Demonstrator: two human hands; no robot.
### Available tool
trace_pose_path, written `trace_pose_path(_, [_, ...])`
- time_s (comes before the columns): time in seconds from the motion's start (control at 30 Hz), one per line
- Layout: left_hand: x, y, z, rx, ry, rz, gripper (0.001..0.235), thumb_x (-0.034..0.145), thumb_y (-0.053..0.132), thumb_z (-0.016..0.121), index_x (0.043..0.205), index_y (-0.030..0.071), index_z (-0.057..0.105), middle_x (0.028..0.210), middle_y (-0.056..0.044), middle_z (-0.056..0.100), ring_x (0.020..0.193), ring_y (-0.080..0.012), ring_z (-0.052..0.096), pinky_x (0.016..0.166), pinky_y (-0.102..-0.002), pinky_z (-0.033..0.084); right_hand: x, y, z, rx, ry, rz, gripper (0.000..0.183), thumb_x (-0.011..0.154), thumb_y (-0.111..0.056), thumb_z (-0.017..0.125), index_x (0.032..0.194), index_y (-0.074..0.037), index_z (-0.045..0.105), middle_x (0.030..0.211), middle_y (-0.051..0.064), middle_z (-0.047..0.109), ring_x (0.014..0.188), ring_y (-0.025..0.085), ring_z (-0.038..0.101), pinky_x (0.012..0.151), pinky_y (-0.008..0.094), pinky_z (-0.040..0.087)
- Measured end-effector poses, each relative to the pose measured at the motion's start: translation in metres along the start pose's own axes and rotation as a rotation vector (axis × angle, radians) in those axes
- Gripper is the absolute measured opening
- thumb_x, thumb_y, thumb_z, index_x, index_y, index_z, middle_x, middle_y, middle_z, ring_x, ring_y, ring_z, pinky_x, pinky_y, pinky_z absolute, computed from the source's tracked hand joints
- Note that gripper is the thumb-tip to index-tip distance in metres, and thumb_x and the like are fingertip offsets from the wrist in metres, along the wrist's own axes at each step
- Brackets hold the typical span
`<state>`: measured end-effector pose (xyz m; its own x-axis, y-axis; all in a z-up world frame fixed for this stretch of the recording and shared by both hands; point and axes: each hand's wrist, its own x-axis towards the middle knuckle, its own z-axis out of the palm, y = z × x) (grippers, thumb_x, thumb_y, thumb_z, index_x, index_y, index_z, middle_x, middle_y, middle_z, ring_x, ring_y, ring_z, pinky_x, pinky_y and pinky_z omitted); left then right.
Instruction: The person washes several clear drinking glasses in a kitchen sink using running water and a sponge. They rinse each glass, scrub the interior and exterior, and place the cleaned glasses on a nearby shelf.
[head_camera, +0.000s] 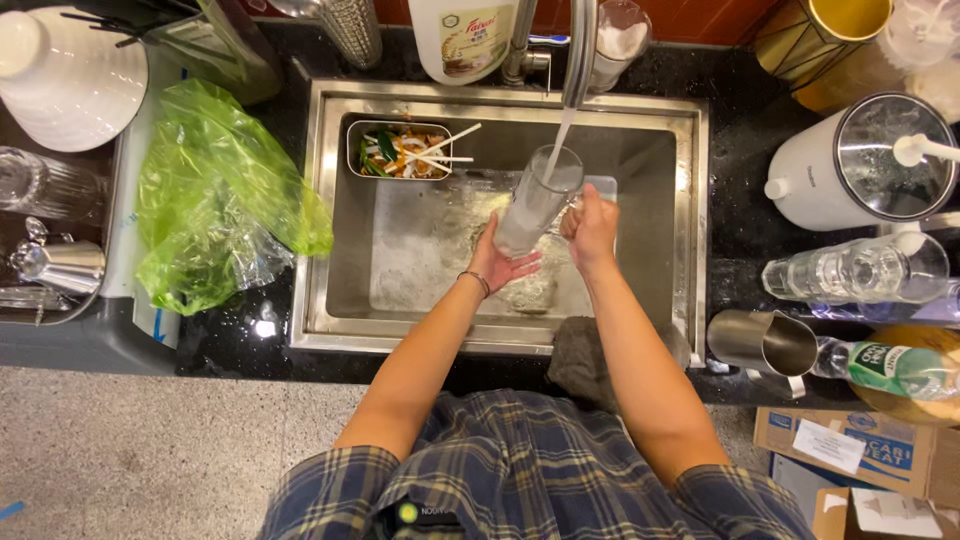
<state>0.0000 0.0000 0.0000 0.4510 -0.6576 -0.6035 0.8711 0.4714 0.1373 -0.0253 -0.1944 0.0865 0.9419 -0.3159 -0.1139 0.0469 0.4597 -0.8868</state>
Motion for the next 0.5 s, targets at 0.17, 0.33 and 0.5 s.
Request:
trace_pose_path(0.17, [-0.031, 0.013, 0.033, 0.036, -0.036, 0.272, 0.082, 0.088, 0.072, 0.057, 0.145, 0.013, 0.051, 0.141, -0.011, 0.057, 0.128, -0.0354, 0.055, 0.103, -0.054, 0.051, 0.005, 0.005, -0.012, 0.346, -0.189, 0.130, 0.052, 0.111, -0.031, 0.046, 0.062, -0.017, 0.035, 0.053, -0.004, 0.026, 0.047, 0.012, 0.025, 0.052, 0.033, 0.029])
trace_pose_path(0.33, [-0.069, 0.047, 0.036, 0.258, 0.208, 0.601, 0.071, 0.093, 0.066, 0.052, 0.134, 0.008, 0.057, 0.132, -0.011, 0.061, 0.116, -0.0302, 0.062, 0.087, -0.054, 0.054, 0.019, 0.011, 0.008, 0.495, -0.055, 0.382, 0.030, 0.110, -0.032, 0.041, 0.101, -0.011, 0.062, 0.087, 0.002, 0.057, 0.080, 0.018, 0.053, 0.081, 0.040, 0.044])
trace_pose_path(0.5, [-0.101, 0.082, 0.049, 0.942, 0.453, 1.139, 0.045, 0.107, 0.047, 0.060, 0.126, 0.006, 0.066, 0.120, -0.012, 0.072, 0.113, -0.0266, 0.065, 0.100, -0.037, 0.051, 0.021, 0.004, 0.029, 0.417, -0.080, 0.677, 0.065, 0.090, -0.056, 0.041, 0.119, -0.005, 0.068, 0.127, 0.019, 0.067, 0.125, 0.039, 0.058, 0.110, 0.057, 0.041])
